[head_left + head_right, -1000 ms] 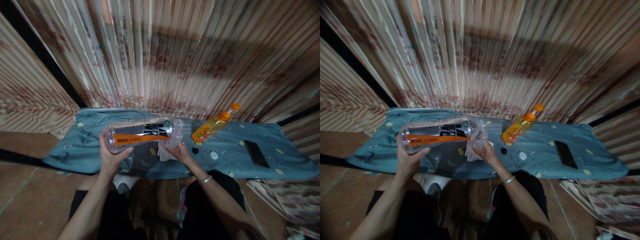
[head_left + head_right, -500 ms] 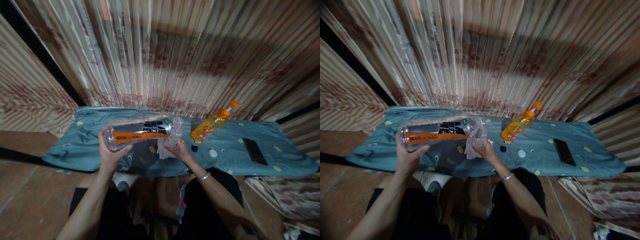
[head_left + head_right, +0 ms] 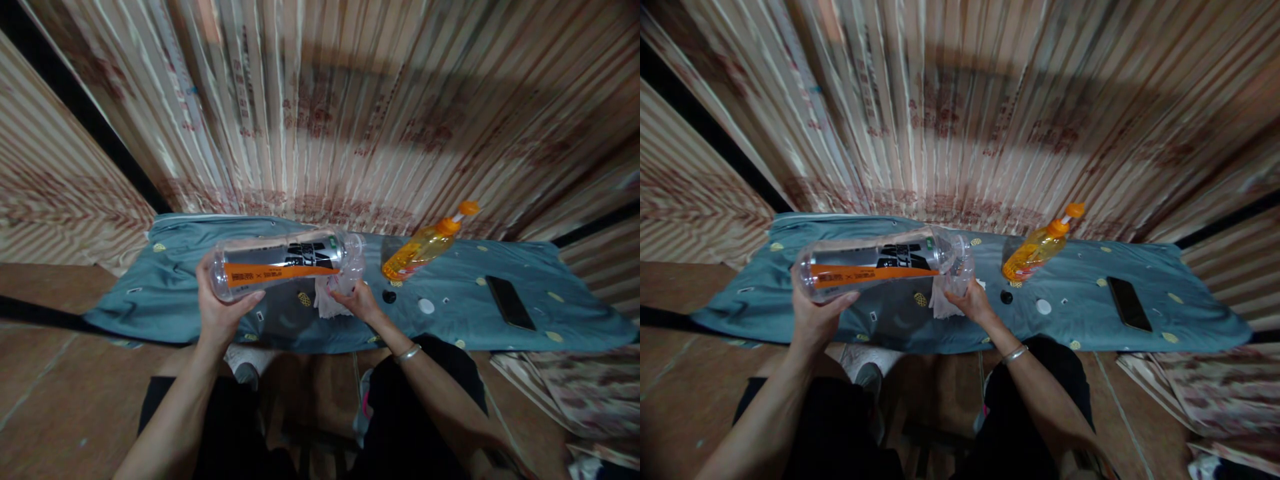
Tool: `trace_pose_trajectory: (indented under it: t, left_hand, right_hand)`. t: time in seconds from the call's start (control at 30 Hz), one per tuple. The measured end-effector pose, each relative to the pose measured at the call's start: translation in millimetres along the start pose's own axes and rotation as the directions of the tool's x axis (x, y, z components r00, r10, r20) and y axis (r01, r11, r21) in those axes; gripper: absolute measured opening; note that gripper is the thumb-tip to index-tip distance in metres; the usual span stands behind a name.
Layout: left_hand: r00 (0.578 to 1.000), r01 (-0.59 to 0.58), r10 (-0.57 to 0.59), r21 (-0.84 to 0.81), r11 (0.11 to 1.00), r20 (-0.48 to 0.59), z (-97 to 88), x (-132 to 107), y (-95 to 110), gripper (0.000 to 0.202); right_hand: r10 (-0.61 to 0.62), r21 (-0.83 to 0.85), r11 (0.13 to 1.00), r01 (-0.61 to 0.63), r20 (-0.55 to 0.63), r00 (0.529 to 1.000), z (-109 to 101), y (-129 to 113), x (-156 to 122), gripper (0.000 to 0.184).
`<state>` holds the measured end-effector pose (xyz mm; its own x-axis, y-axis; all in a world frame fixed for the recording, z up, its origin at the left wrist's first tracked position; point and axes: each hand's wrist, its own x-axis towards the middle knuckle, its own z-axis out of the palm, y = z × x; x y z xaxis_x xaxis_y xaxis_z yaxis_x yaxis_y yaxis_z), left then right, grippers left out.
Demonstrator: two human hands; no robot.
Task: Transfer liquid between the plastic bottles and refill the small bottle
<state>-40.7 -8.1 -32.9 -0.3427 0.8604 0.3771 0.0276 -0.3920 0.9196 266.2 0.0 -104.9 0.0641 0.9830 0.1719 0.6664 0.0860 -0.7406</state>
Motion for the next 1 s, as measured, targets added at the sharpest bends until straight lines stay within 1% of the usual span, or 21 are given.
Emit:
trace_pose_trajectory:
  t: [0.17, 0.27, 0.5, 0.67, 0.83, 1.0]
  left_hand:
    - [1.000, -0.016, 0.016, 0.017, 1.000, -0.004, -1.3, 0.3, -1.5, 0.108]
    - [1.000, -0.017, 0.017, 0.018, 1.000, -0.003, -1.7, 0.2, -1.6, 0.106]
    - [1.000, 0.003, -0.003, 0.004, 1.000, -0.006, -1.6, -0.1, 0.3, 0.107]
    - [1.000, 0.011, -0.011, 0.006, 1.000, -0.019, -1.0, 0.4, 1.5, 0.110]
    - [1.000, 0.004, -0.004, -0.006, 1.000, -0.002, -1.6, 0.7, -0.5, 0.110]
    - [1.000, -0.020, 0.020, 0.011, 1.000, -0.009, -2.6, 0.1, -5.0, 0.107]
  right_hand:
    - [-0.009, -0.014, 1.000, 0.008, -0.011, 1.000, 0.5, 1.4, 0.1, 0.044]
    - [-0.025, 0.000, 1.000, 0.025, -0.013, 1.000, 1.0, 2.3, 0.1, 0.042]
    - [-0.023, 0.007, 1.000, 0.023, 0.006, 1.000, 0.5, 3.6, 0.4, 0.031]
    - [-0.016, 0.007, 1.000, 0.016, 0.005, 1.000, 0.9, 2.9, 0.5, 0.032]
    - [-0.004, 0.010, 1.000, 0.004, 0.006, 1.000, 1.6, 4.0, 0.3, 0.032]
    - [-0.056, 0.009, 0.998, 0.056, -0.002, 0.998, 3.4, 8.6, 1.2, 0.033]
